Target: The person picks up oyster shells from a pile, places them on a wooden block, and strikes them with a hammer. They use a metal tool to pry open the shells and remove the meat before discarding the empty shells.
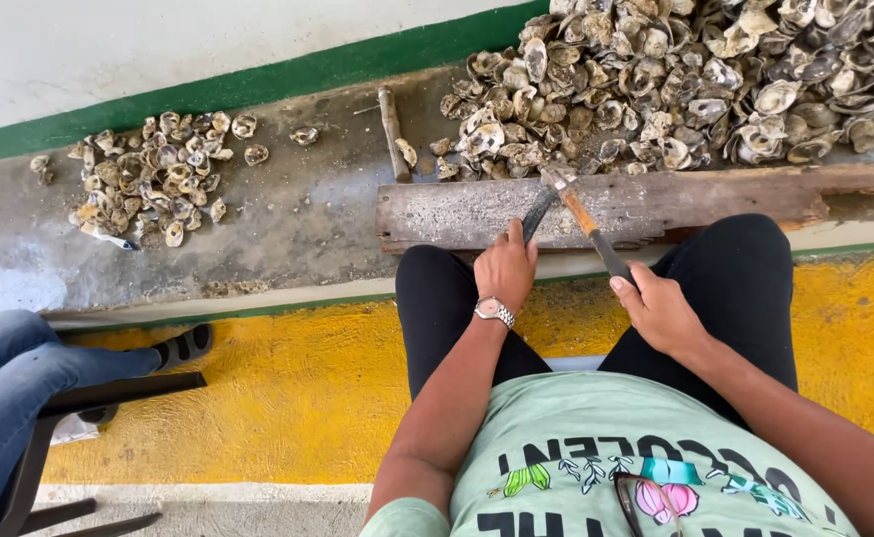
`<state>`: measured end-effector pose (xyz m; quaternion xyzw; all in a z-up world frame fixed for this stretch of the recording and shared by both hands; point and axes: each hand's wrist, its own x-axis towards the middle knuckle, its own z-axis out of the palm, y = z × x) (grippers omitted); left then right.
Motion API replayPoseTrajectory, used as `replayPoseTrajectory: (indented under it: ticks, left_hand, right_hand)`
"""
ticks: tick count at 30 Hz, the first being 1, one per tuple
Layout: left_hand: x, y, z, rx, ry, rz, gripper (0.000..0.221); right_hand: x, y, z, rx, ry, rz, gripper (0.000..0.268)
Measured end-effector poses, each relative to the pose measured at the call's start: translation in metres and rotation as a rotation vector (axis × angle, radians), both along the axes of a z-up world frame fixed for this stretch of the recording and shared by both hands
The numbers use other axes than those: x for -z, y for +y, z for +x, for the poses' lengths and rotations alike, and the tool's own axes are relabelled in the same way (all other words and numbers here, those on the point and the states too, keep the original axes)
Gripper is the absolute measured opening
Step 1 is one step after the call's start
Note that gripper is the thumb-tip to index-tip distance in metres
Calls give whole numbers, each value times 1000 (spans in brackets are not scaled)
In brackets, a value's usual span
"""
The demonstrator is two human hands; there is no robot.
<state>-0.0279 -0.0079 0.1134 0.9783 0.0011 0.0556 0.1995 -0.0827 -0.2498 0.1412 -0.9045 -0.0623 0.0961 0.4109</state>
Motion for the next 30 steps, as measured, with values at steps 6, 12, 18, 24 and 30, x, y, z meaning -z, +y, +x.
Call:
replayPoseTrajectory:
  ticks: [6,12,18,24,30]
  left_hand:
    - [17,1,1,0,-133,17,45]
    - [7,1,0,5,-39,13,46]
    - [15,1,4,10,-105,21,47]
    - [9,3,2,6,-97,17,42]
    - [-3,2,-2,18,-18,-2,36]
  right_hand:
    - [-24,6,-10,-10,-41,-35,34]
    - [-12,2,-9,-57,-195,67,34]
    - [4,3,0,33,-6,-36,34]
    - [-14,6,-12,-68,-368,111,35]
    - [-9,5,-8,-11,-67,-4,29]
